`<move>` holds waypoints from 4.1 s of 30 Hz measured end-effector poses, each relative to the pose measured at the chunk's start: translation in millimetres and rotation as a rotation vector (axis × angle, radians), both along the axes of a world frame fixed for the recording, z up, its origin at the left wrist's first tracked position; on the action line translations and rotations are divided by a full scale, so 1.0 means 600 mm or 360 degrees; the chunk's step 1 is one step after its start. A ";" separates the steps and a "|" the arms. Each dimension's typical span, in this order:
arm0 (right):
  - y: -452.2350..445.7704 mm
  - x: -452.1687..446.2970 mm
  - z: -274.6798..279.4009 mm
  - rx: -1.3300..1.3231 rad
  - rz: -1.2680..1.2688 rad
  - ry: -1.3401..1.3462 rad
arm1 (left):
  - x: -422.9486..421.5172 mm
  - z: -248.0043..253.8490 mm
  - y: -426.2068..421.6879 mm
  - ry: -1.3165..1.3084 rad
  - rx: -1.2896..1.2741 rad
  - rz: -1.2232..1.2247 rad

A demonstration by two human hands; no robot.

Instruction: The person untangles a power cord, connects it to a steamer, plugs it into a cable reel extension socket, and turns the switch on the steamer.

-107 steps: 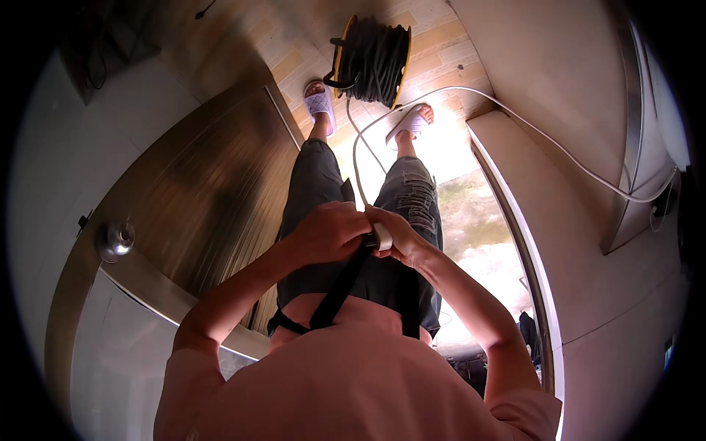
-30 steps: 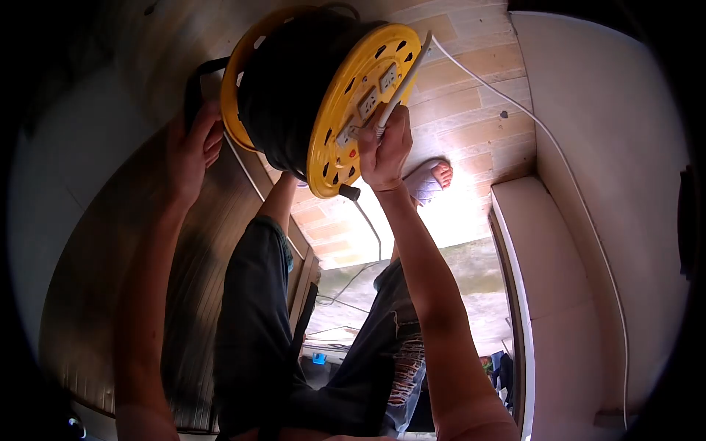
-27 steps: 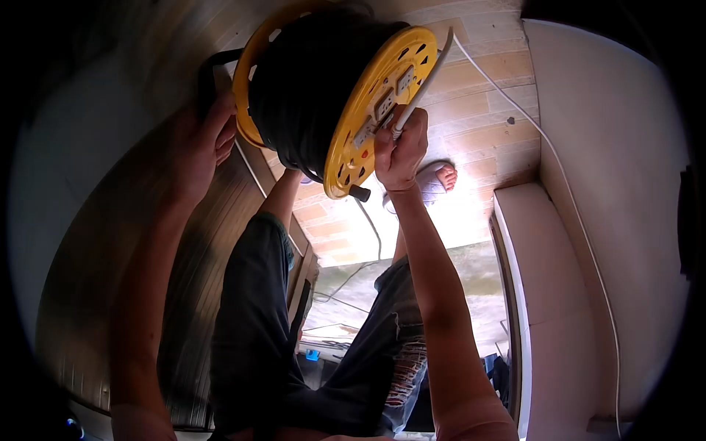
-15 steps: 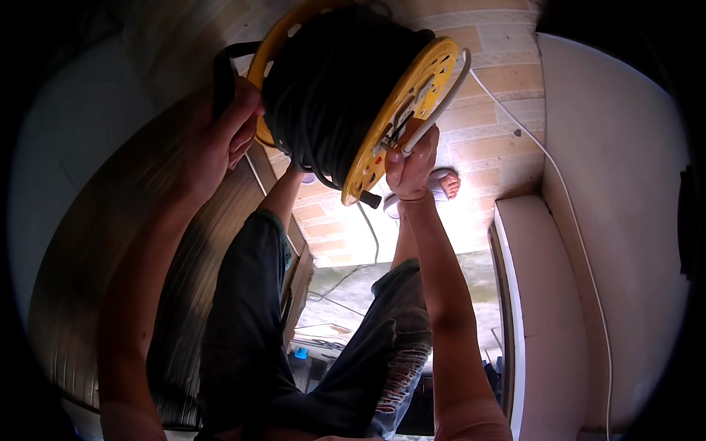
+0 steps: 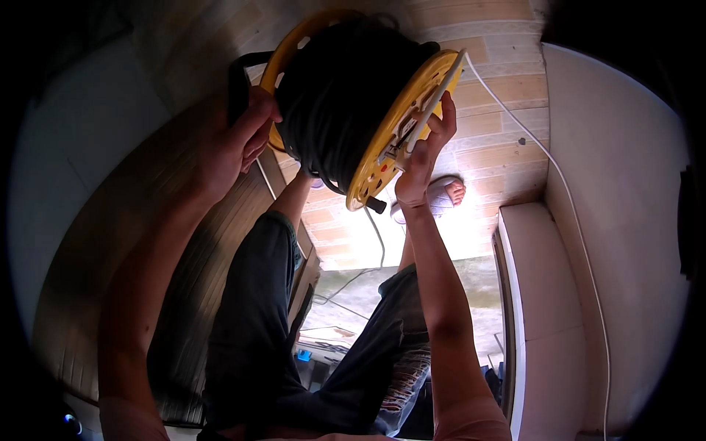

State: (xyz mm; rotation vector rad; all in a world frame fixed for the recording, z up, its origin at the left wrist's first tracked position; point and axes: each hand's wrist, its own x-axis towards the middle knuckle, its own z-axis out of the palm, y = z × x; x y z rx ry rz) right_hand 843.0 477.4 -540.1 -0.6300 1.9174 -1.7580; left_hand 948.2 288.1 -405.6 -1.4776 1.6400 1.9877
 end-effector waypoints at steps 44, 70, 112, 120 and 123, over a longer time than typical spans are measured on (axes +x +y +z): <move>0.489 0.157 0.618 0.1399 -0.0544 -0.0546 | -0.239 0.080 0.353 -0.0062 0.0841 0.0561; 0.275 0.038 0.910 0.1575 -0.0827 -0.0078 | -0.301 0.293 -0.007 0.0290 -0.0361 -0.0783; -0.508 -0.102 0.987 0.1379 -0.2170 -0.1587 | -1.130 0.640 -0.072 0.0842 0.0109 -0.2326; -0.535 -0.138 0.998 0.1372 -0.2215 -0.1558 | -1.131 0.620 -0.070 0.0993 0.0268 -0.1952; -0.501 -0.166 0.984 0.1289 -0.2324 -0.1454 | -1.183 0.627 -0.067 0.1196 0.0258 -0.1737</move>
